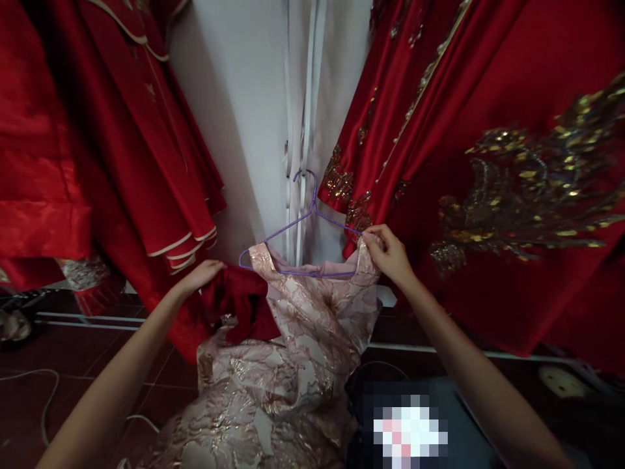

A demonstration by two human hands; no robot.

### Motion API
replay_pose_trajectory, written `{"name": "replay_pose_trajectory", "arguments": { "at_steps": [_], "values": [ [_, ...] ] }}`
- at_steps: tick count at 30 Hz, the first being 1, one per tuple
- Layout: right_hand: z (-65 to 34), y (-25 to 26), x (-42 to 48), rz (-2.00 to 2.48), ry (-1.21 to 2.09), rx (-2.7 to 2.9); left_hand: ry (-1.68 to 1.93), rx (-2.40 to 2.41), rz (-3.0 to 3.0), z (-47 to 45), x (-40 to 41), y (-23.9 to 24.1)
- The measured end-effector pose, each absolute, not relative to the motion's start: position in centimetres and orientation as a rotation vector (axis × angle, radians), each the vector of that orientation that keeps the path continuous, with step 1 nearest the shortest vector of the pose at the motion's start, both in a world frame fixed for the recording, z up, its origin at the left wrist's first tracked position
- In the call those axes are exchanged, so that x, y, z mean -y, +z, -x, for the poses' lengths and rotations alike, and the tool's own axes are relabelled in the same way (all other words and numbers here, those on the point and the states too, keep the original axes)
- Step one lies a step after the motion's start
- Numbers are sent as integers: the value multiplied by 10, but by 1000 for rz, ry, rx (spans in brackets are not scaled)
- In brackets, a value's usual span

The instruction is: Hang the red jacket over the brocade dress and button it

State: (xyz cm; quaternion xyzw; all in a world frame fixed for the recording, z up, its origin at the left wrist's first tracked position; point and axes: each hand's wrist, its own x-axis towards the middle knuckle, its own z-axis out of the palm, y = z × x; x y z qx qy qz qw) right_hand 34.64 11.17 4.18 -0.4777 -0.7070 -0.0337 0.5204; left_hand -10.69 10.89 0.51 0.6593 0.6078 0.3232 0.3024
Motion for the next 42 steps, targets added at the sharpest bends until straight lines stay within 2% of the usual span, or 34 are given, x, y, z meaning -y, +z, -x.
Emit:
{"name": "replay_pose_trajectory", "arguments": {
  "at_steps": [3,6,9,12,15,20,24,27,37,39,42],
  "values": [
    [-346,41,-108,1154,-70,1690,981,-1794,-1744,70,-127,48],
    [-343,47,-94,1142,40,1751,1129,-1752,-1900,15,-136,84],
    [-342,61,-75,1127,164,1818,1223,-1542,-2202,-33,-125,104],
    [-343,81,-64,1124,200,1877,1237,-1500,-2209,-47,-105,112],
    [-340,97,-71,1134,170,1950,1026,-1588,-2287,-30,-95,120],
    [-325,105,-85,1145,362,2116,542,-1848,-2515,4,-97,127],
    [-320,103,-71,1085,468,2146,303,-2127,-2475,8,-96,122],
    [-316,103,-61,1015,563,2158,203,-2076,-2461,-1,-93,120],
    [-311,96,-64,1132,634,1994,1131,-1199,-2346,-42,-92,126],
    [-314,94,-80,1204,744,1891,1184,-1204,-2446,-38,-97,124],
    [-315,94,-112,1278,997,1928,968,-1274,-2500,-23,-107,119]
  ]
}}
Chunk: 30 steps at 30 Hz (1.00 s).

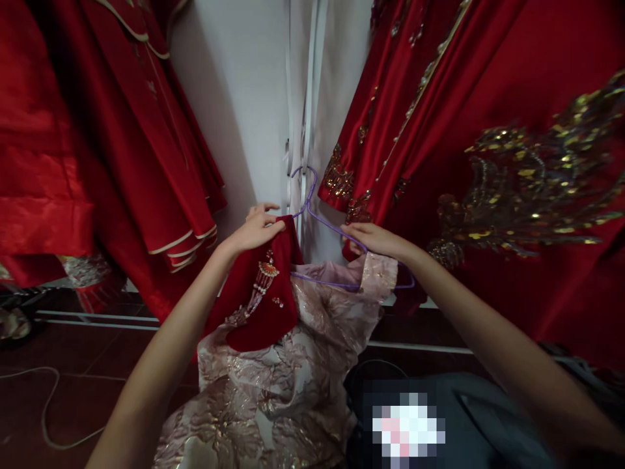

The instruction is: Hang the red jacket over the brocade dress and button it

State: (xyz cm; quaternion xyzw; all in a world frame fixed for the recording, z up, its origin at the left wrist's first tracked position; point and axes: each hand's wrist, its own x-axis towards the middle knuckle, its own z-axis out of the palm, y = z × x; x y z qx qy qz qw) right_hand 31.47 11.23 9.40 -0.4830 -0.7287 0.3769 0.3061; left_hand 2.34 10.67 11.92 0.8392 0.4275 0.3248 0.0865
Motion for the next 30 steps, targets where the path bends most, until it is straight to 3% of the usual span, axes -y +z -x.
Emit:
{"name": "replay_pose_trajectory", "arguments": {
  "at_steps": [2,7,11,16,20,22,25,30],
  "values": [
    [-309,95,-131,1276,1124,2131,829,-1258,-2498,-14,-114,115],
    [-277,91,-142,1008,1242,2452,896,-1206,-2327,-2,-127,107],
    [-258,81,-136,836,1411,2412,842,-1141,-2067,0,-128,109],
    [-253,84,-131,733,1216,2451,856,-1044,-1903,-1,-125,111],
    [-248,76,-128,798,1551,2380,888,-1049,-1798,-2,-124,104],
    [-245,68,-130,878,1566,2293,919,-1032,-1802,-2,-123,101],
    [-250,65,-136,1007,1244,2261,904,-1009,-1865,-2,-119,102],
    [-280,97,-134,1369,62,2092,1015,-949,-2071,-10,-114,97]
  ]
}}
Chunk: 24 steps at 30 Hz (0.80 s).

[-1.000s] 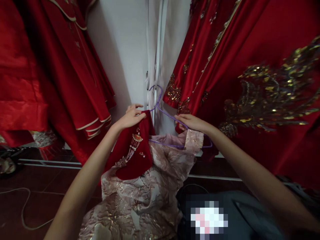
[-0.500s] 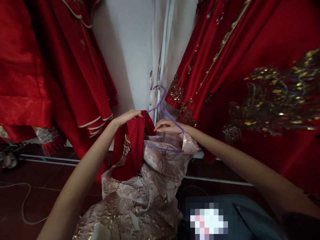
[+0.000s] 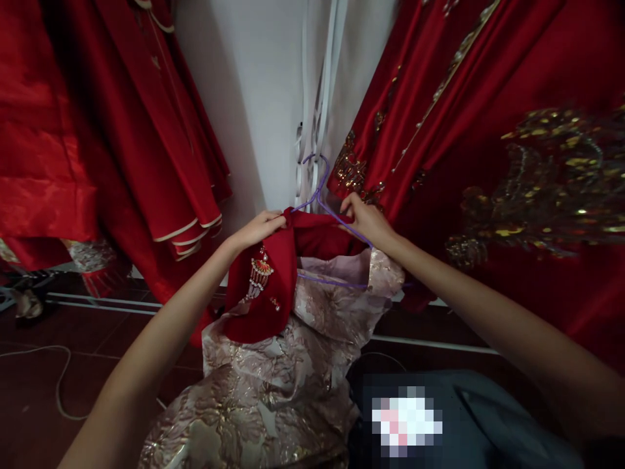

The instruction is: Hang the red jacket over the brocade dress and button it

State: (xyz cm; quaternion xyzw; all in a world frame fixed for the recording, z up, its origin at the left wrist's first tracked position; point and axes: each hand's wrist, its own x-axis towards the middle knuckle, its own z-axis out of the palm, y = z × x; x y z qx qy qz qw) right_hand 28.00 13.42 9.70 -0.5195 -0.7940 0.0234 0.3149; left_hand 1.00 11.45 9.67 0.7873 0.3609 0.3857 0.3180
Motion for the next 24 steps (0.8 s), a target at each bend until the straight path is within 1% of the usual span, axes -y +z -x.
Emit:
{"name": "replay_pose_trajectory", "arguments": {
  "at_steps": [2,5,9,13,15,17,20,22,24],
  "values": [
    [-295,109,-131,1518,-125,2019,1062,-977,-2070,-14,-117,91],
    [-323,115,-129,1733,-285,1947,1078,-1021,-2034,-18,-123,84],
    [-370,113,-130,1972,-317,1936,1026,-1066,-2067,-18,-125,80],
    [-406,115,-113,2242,-304,1931,1019,-1099,-2264,-18,-123,81],
    [-415,117,-98,2207,-297,1961,1006,-1116,-2388,-21,-123,81],
    [-416,115,-84,1989,-174,2065,966,-1174,-2461,-24,-124,80],
    [-401,101,-71,1655,236,2028,950,-1279,-2514,-30,-127,74],
    [-382,88,-70,1580,443,1862,997,-1309,-2551,-31,-127,69],
    [-363,76,-72,1584,478,1748,1079,-1319,-2577,-29,-124,65]
  ]
}}
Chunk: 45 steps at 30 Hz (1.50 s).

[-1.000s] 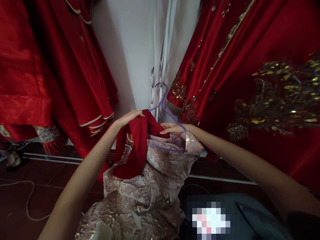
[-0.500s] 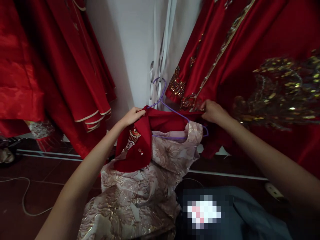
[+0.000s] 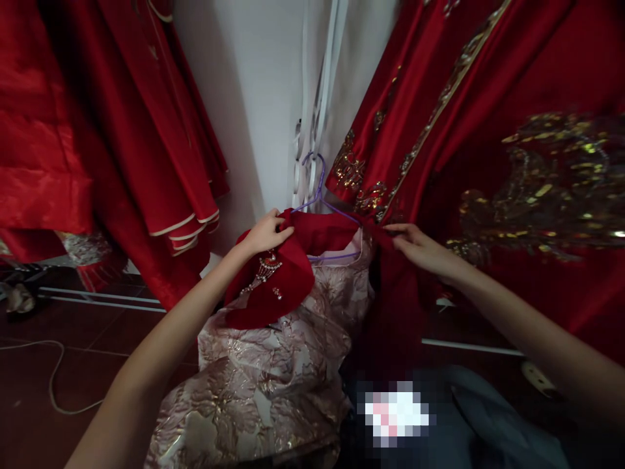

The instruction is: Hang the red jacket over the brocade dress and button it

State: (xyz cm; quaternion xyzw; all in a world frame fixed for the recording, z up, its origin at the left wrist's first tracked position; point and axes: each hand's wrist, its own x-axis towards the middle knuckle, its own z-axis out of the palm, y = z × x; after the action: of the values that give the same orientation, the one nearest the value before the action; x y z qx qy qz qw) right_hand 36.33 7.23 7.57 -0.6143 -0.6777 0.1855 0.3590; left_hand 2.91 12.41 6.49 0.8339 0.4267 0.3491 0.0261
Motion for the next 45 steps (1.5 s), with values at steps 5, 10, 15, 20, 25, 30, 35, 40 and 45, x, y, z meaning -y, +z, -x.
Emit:
{"name": "replay_pose_trajectory", "arguments": {
  "at_steps": [5,10,15,20,25,30,35,40,45],
  "values": [
    [-345,64,-85,1645,-22,1735,1245,-1446,-2545,-16,-101,57],
    [-340,68,-102,1596,-126,1748,1233,-1504,-2555,-11,-92,47],
    [-258,59,-92,1352,56,1582,1128,-1514,-2600,-22,-100,38],
    [-194,42,-60,1129,285,1803,1159,-1594,-2626,-16,-106,39],
    [-220,15,-56,1064,470,1810,1600,-1727,-2249,-18,-92,30],
    [-246,-12,-65,1097,687,1587,1665,-1568,-2014,-55,-68,16],
    [-243,-11,-73,1016,754,1529,1175,-1268,-2364,-96,-56,3],
    [-237,-11,-72,933,1016,1419,1384,-1285,-2187,-98,-54,-6],
    [-238,-22,-63,781,1059,1360,1475,-1250,-2058,-90,-52,-11]
  ]
}}
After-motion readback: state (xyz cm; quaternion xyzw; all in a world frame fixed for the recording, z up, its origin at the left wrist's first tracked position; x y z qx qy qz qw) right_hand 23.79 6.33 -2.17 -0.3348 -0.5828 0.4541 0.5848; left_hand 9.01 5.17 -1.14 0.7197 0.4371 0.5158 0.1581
